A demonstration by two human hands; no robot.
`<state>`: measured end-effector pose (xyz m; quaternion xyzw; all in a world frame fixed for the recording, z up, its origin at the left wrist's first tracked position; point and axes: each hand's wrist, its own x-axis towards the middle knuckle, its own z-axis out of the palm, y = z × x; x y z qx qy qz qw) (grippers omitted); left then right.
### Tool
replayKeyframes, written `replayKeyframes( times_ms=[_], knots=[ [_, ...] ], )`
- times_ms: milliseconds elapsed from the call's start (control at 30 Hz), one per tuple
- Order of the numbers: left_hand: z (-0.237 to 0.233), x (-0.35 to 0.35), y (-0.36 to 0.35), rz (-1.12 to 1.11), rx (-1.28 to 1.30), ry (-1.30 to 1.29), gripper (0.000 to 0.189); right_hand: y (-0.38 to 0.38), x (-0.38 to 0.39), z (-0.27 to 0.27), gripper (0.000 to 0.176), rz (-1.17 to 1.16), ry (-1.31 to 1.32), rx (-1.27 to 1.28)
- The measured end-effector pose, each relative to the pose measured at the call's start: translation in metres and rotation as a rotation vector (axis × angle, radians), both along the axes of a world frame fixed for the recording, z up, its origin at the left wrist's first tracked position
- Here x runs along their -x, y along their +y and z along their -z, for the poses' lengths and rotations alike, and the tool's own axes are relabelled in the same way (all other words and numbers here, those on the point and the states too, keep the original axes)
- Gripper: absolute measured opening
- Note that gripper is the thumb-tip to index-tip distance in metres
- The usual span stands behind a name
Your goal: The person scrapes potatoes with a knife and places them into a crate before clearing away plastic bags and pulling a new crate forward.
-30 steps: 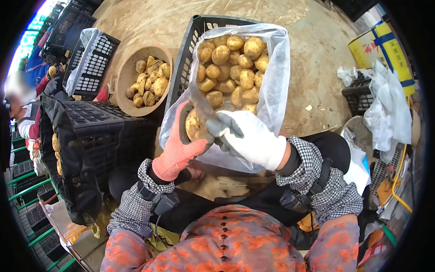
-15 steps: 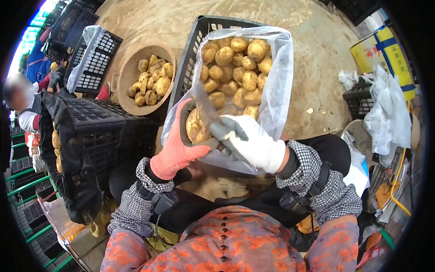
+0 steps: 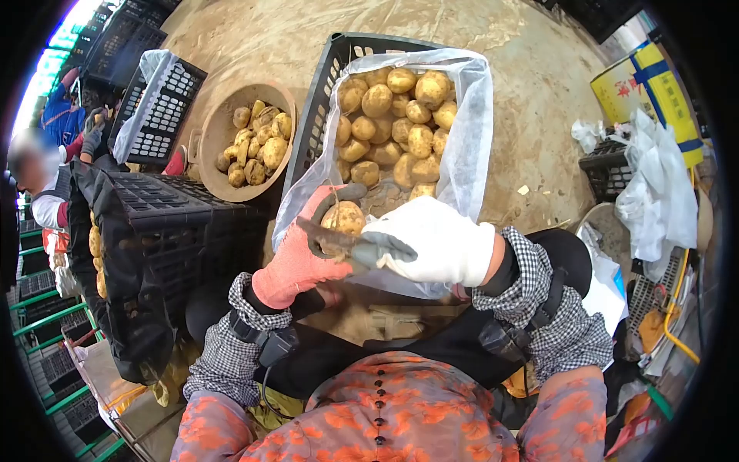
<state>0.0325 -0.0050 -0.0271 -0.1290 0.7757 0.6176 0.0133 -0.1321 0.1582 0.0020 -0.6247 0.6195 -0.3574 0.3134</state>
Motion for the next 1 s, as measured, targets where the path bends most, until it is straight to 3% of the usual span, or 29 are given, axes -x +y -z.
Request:
replayKeyframes(
  times_ms=[33,100,167,200,233,367,500,567,700,767,800,833,900,933,1000],
  knots=[
    [0.001,0.0,0.0,-0.044,-0.183,-0.027,0.092,0.001,0.0,-0.001,0.024,-0.026,0.02,0.04],
    [-0.006,0.0,0.004,-0.097,-0.254,-0.027,0.092,0.002,-0.003,0.002,0.021,-0.023,0.004,-0.017],
    [-0.016,0.004,0.007,-0.153,-0.327,-0.021,0.092,0.002,-0.006,-0.011,0.017,0.264,-0.769,-0.36],
    [-0.018,0.007,0.008,-0.194,-0.447,0.033,0.091,0.001,-0.008,-0.013,0.019,0.35,-0.866,-0.33],
    [-0.02,0.008,0.009,-0.234,-0.567,0.087,0.09,0.0,-0.007,-0.013,0.019,0.348,-0.864,-0.33],
    [-0.024,0.012,0.008,-0.203,-0.509,0.095,0.085,0.001,-0.009,-0.009,0.023,0.359,-0.834,-0.373],
    [-0.017,0.012,0.012,-0.229,-0.591,0.111,0.088,0.0,-0.005,-0.007,0.022,0.285,-0.612,-0.307],
    [-0.015,0.01,0.01,-0.162,-0.449,0.15,0.074,-0.001,-0.002,-0.008,0.023,0.145,-0.33,-0.209],
    [-0.009,0.011,0.01,-0.312,-0.708,0.079,0.055,0.0,-0.007,-0.009,0.024,0.053,-0.559,-0.358],
    [-0.015,0.011,0.011,-0.184,-0.573,0.273,0.055,0.001,-0.008,-0.003,0.027,0.244,-0.9,-0.389],
    [-0.021,0.014,0.01,-0.208,-0.384,0.238,0.055,0.0,-0.009,-0.002,0.029,0.34,-1.07,-0.404],
    [-0.017,0.014,0.009,-0.212,-0.384,0.239,0.055,-0.001,-0.01,-0.004,0.031,0.396,-1.043,-0.394],
    [-0.006,0.014,0.007,-0.187,0.122,0.3,0.053,-0.005,-0.01,-0.011,0.034,0.419,-1.047,-0.443],
    [-0.008,0.014,0.006,-0.189,0.122,0.3,0.053,-0.006,-0.012,-0.013,0.034,0.417,-1.047,-0.443],
    [-0.015,0.013,0.005,-0.319,-0.923,0.121,0.048,-0.007,-0.016,-0.014,0.036,0.394,-1.001,-0.449]
  ],
)
